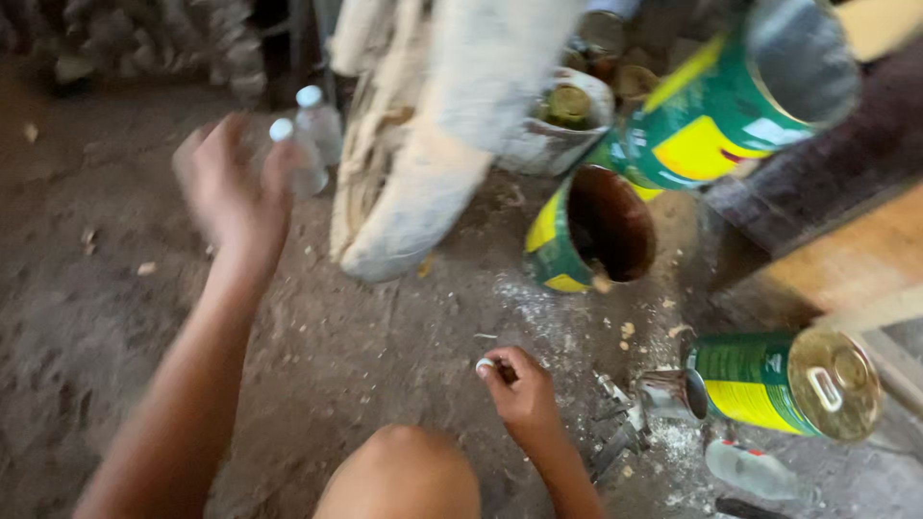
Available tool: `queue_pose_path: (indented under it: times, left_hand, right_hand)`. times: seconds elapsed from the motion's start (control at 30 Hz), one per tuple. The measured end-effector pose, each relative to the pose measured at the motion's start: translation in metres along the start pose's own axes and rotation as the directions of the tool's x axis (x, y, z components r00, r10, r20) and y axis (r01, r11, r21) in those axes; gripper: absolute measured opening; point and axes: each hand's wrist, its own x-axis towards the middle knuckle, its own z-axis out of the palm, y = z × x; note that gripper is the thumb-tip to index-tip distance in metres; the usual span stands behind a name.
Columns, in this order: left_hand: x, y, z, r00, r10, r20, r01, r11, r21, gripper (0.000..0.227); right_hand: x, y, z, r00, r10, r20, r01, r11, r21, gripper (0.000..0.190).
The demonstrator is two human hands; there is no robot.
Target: The person mixes stain in a workshop by pouring liquid from several cans and bottles into a container and stirring it with a brush.
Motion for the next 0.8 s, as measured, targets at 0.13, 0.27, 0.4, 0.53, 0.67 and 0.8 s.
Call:
queue_pose_path:
  times: [0.13,0.27,0.4,0.53,0.67,0.8]
  left_hand:
    - [-0.098,0.092,-0.071,0.952,0.304,-0.046,-0.307,0.931,-0.196,0.011]
    - [-0.184,0.132,-0.033,0.798,-0.178,0.576,0.305,0.943,-0.13,0.032]
    - [-0.23,0.069,0.067,0.619,-0.493,0.612,0.684,0.721,-0.111,0.076]
    - [-0.207,-0.003,0.157,0.966,-0.088,0.241,0.134,0.974,-0.184,0.09]
    - [-0.17,-0.027,0.222,0.961,-0.089,0.261,0.176,0.927,-0.331,0.07]
    - [-0.157,0.0,0.243,0.943,-0.206,0.26,0.311,0.825,-0.473,0.072]
  right_hand:
    - [0.0,0.01,-0.021,0.998,0.06,-0.021,-0.059,0.997,0.049,0.02]
    - [-0.005,0.018,-0.034,0.998,0.022,-0.055,-0.013,0.986,0.167,0.02]
    - [-0.015,0.023,-0.044,0.998,0.023,-0.051,-0.02,0.997,0.073,0.022]
    - [-0.022,0.034,-0.051,0.996,0.081,-0.027,-0.079,0.994,0.074,0.021]
    - [-0.028,0.049,-0.053,0.989,0.141,-0.039,-0.14,0.99,0.014,0.019]
    - [-0.028,0.056,-0.051,0.971,0.233,-0.052,-0.234,0.972,-0.001,0.018]
